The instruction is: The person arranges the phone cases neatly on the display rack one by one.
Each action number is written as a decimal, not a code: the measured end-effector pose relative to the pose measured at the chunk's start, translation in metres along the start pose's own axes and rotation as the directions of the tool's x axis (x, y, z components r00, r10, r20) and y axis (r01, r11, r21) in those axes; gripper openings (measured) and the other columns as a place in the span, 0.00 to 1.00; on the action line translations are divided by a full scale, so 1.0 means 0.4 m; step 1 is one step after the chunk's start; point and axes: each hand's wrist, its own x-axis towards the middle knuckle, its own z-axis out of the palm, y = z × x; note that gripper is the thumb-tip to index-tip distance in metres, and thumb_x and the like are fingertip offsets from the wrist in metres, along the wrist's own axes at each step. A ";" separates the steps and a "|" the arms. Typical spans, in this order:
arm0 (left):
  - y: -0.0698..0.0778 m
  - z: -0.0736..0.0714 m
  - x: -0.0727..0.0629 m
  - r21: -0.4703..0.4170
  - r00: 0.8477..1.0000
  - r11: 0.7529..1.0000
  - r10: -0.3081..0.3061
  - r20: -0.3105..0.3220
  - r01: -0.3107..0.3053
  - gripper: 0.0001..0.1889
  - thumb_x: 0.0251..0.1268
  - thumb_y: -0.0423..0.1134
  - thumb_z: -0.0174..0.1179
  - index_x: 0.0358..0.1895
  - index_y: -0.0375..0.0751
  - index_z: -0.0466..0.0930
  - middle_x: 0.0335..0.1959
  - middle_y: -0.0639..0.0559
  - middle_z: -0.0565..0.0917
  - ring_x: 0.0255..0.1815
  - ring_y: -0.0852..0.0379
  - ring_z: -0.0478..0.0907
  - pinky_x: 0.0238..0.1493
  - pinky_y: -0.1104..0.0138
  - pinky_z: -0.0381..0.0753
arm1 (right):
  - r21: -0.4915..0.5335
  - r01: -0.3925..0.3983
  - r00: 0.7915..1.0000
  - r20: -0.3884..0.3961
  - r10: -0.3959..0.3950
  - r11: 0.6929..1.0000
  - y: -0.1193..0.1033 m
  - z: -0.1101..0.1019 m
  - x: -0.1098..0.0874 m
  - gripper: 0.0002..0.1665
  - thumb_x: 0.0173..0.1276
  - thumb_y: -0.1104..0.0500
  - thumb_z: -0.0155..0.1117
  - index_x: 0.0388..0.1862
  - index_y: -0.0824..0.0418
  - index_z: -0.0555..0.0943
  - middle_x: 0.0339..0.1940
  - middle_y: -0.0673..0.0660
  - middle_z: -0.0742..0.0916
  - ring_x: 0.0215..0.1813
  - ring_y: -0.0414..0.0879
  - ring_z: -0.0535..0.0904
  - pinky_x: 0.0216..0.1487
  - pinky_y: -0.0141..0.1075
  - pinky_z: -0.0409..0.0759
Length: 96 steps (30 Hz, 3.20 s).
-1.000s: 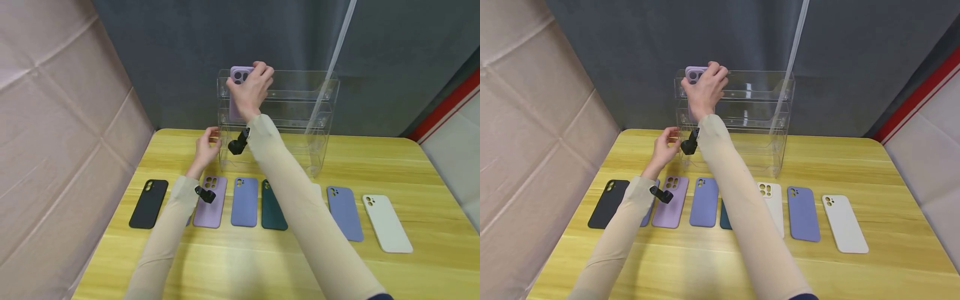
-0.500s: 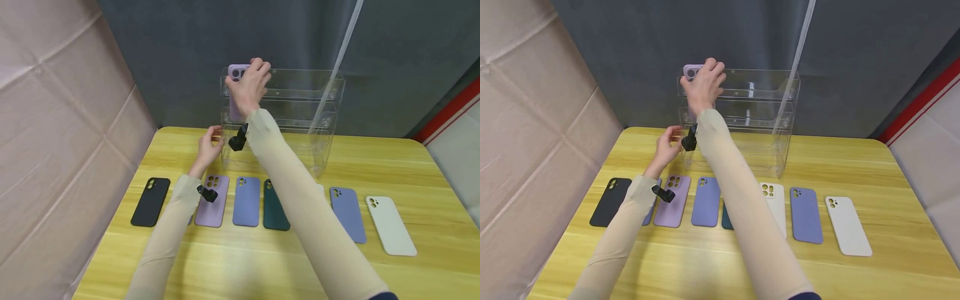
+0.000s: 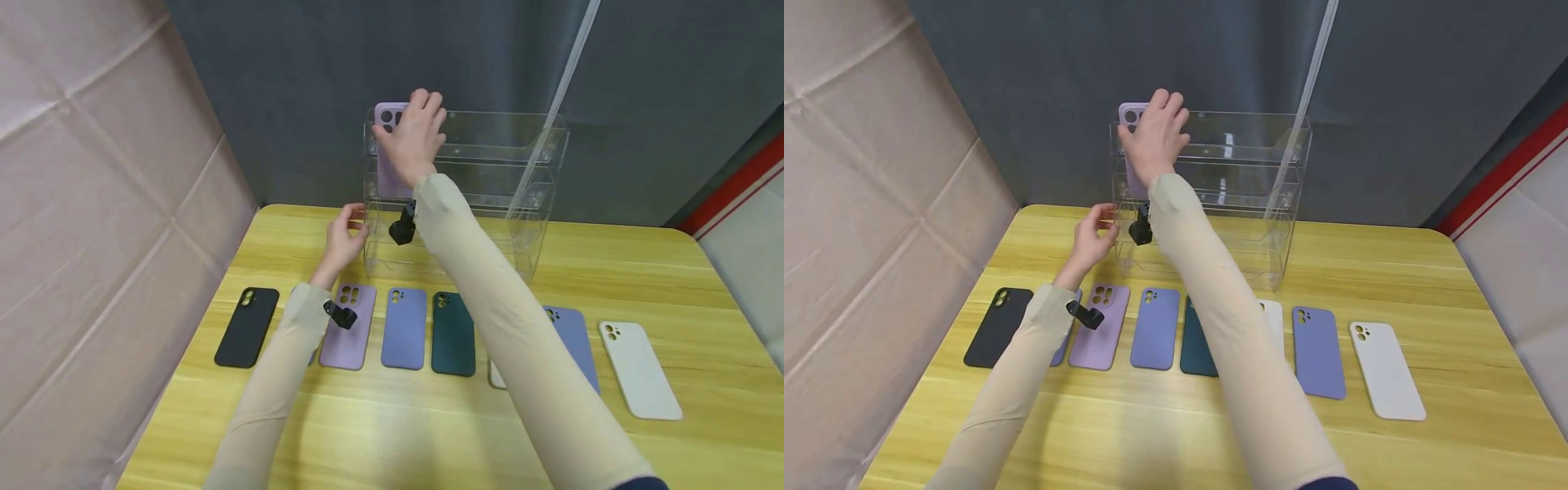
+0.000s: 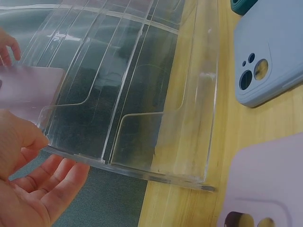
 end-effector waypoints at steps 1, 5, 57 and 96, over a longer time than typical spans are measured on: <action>0.000 0.001 0.000 0.000 1.000 1.000 0.000 0.000 0.000 0.19 0.58 0.23 0.54 0.54 0.28 0.71 0.48 0.30 0.78 0.43 0.39 0.79 0.43 0.54 0.80 | -0.015 0.015 1.000 0.007 -0.015 1.000 0.003 -0.005 0.000 0.43 0.59 0.39 0.63 0.64 0.59 0.59 0.61 0.56 0.63 0.60 0.49 0.60 0.50 0.43 0.70; 0.003 0.004 0.000 0.000 1.000 1.000 -0.011 0.004 0.011 0.19 0.59 0.23 0.54 0.55 0.29 0.72 0.48 0.31 0.78 0.43 0.39 0.79 0.43 0.54 0.80 | -0.027 0.083 0.997 0.003 -0.083 0.996 0.022 -0.023 -0.005 0.41 0.60 0.42 0.62 0.66 0.59 0.60 0.64 0.57 0.63 0.61 0.50 0.60 0.53 0.43 0.69; -0.023 -0.016 -0.006 0.006 1.000 1.000 0.008 -0.012 -0.008 0.18 0.59 0.24 0.54 0.54 0.28 0.72 0.47 0.33 0.79 0.42 0.39 0.79 0.44 0.53 0.79 | 0.176 0.333 0.928 -0.233 -0.289 0.927 0.378 -0.175 -0.209 0.34 0.56 0.62 0.70 0.58 0.73 0.69 0.57 0.70 0.72 0.62 0.61 0.62 0.63 0.50 0.61; -0.017 -0.021 -0.011 0.014 1.000 1.000 -0.020 0.021 0.019 0.19 0.61 0.26 0.54 0.57 0.30 0.70 0.50 0.35 0.77 0.45 0.42 0.78 0.44 0.54 0.79 | 0.063 -0.091 0.995 -0.032 0.093 0.994 0.795 -0.285 -0.467 0.36 0.62 0.64 0.62 0.64 0.77 0.60 0.59 0.77 0.64 0.59 0.70 0.59 0.54 0.61 0.60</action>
